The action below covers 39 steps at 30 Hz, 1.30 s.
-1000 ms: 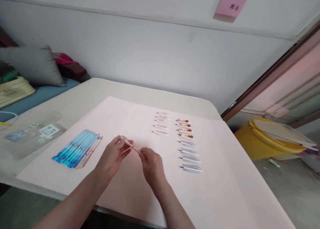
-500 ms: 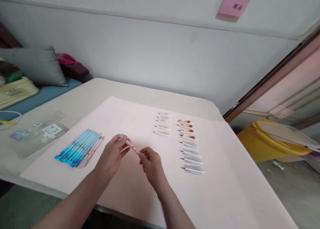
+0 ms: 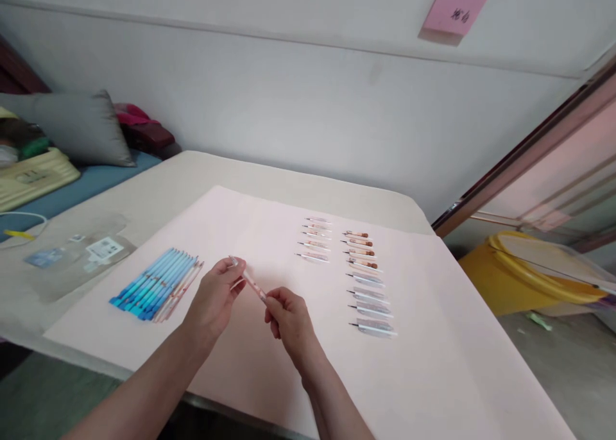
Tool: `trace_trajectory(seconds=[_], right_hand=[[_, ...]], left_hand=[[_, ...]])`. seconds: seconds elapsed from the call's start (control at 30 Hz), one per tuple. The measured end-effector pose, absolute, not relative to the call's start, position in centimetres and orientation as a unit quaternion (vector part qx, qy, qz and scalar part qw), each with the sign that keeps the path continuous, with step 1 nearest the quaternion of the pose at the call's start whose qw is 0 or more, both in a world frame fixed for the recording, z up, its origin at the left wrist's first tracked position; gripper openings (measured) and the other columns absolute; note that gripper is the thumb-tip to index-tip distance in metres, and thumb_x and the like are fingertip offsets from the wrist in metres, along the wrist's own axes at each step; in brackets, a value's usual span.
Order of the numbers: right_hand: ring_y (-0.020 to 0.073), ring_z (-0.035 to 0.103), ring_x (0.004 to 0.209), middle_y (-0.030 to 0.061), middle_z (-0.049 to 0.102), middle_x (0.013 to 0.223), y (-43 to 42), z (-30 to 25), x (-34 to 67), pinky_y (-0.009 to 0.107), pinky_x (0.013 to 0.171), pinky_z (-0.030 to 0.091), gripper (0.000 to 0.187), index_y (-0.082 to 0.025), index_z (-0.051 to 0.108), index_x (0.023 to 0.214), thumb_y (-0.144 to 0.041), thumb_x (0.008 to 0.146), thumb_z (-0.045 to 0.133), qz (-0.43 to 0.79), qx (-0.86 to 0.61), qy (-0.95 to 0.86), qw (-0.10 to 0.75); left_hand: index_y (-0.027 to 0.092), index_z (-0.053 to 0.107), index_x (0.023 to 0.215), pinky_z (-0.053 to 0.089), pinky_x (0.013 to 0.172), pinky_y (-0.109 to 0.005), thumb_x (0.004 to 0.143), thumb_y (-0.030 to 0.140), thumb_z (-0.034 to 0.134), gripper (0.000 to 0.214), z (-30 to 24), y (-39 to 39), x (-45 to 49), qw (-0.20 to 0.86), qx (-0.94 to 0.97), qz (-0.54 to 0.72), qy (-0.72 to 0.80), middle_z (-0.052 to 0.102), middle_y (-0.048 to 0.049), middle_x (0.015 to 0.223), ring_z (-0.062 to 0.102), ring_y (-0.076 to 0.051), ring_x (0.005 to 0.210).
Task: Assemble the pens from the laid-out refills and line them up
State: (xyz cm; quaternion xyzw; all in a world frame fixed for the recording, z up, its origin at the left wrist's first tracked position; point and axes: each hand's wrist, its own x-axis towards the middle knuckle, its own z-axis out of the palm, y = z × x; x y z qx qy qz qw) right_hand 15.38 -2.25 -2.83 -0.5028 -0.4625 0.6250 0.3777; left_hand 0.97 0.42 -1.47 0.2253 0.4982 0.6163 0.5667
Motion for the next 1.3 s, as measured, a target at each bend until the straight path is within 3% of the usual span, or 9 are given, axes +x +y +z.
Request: trace_trajectory(seconds=[0.23,0.33,0.47,0.73,0.93,1.03,1.13,1.23,1.3], right_hand=[[0.004,0.034,0.035,-0.0054,0.052,0.055,-2.3,-3.0,15.6,0.02,0.037,0.018,0.021,-0.016,0.052,0.076,-0.037,0.077,0.055,0.627,-0.502,-0.455,0.385],[0.0042,0.035,0.035,-0.0055,0.051,0.054,-2.1,-3.0,15.6,0.02,0.037,0.02,0.02,-0.017,0.053,0.076,-0.036,0.077,0.054,0.609,-0.518,-0.466,0.38],[0.0045,0.034,0.035,-0.006,0.05,0.053,-2.2,-2.9,15.4,0.02,0.037,0.02,0.018,-0.017,0.053,0.076,-0.035,0.076,0.054,0.609,-0.518,-0.47,0.374],[0.0044,0.034,0.036,-0.0056,0.052,0.057,-2.6,-3.0,15.4,0.019,0.037,0.02,0.022,-0.019,0.053,0.092,-0.038,0.081,0.051,0.629,-0.495,-0.454,0.392],[0.0094,0.054,0.051,0.001,0.059,0.075,-2.9,-3.8,14.5,0.023,0.051,0.044,0.022,-0.019,0.061,0.094,-0.032,0.082,0.047,0.502,-0.547,-0.524,0.416],[0.0098,0.057,0.057,0.0034,0.058,0.087,-3.1,-3.7,14.3,0.024,0.055,0.048,0.023,-0.02,0.065,0.093,-0.03,0.079,0.05,0.46,-0.551,-0.547,0.431],[0.0099,0.055,0.05,0.0012,0.055,0.076,-3.1,-3.4,14.4,0.023,0.046,0.045,0.027,-0.018,0.064,0.091,-0.036,0.08,0.048,0.515,-0.548,-0.503,0.427],[0.0094,0.049,0.037,-0.0027,0.052,0.062,-2.9,-3.3,14.6,0.021,0.035,0.035,0.029,-0.017,0.058,0.094,-0.039,0.08,0.044,0.6,-0.537,-0.442,0.395],[0.0076,0.042,0.033,-0.0041,0.052,0.059,-2.8,-3.2,14.6,0.02,0.033,0.028,0.027,-0.017,0.053,0.094,-0.038,0.082,0.04,0.594,-0.546,-0.443,0.39]], left_hand=[[0.016,0.061,0.092,0.042,0.083,-0.034,0.068,0.021,0.067,0.025,-1.0,0.6,1.0,0.594,0.206,0.616,0.474,0.064,-0.01,0.094,0.058,-0.019,0.094],[0.018,0.062,0.088,0.042,0.081,-0.032,0.069,0.026,0.067,0.022,-1.0,0.4,1.2,0.59,0.213,0.614,0.479,0.063,-0.0073,0.096,0.056,-0.017,0.096],[0.018,0.061,0.076,0.041,0.074,-0.026,0.067,0.031,0.068,0.017,-1.3,0.4,1.0,0.552,0.228,0.621,0.508,0.059,-0.0004,0.081,0.055,-0.012,0.081],[0.014,0.061,0.088,0.045,0.082,-0.035,0.068,0.021,0.068,0.023,-1.2,0.6,0.9,0.585,0.216,0.626,0.468,0.063,-0.008,0.085,0.059,-0.017,0.087],[0.016,0.059,0.086,0.047,0.079,-0.033,0.068,0.019,0.067,0.02,-1.7,0.5,1.1,0.568,0.203,0.641,0.474,0.062,-0.007,0.085,0.059,-0.016,0.085],[0.016,0.059,0.085,0.048,0.079,-0.033,0.068,0.018,0.067,0.019,-1.8,0.5,1.2,0.569,0.2,0.646,0.468,0.062,-0.0063,0.084,0.059,-0.016,0.084],[0.015,0.059,0.085,0.047,0.082,-0.033,0.069,0.018,0.066,0.017,-1.7,0.5,1.3,0.582,0.213,0.642,0.452,0.062,-0.0061,0.082,0.059,-0.016,0.085],[0.015,0.06,0.084,0.046,0.083,-0.033,0.07,0.019,0.065,0.015,-1.7,0.4,1.3,0.592,0.224,0.637,0.439,0.062,-0.0064,0.083,0.059,-0.016,0.086],[0.015,0.06,0.084,0.047,0.082,-0.033,0.071,0.019,0.065,0.014,-1.7,0.3,1.5,0.595,0.222,0.633,0.442,0.062,-0.0065,0.083,0.058,-0.015,0.085]])
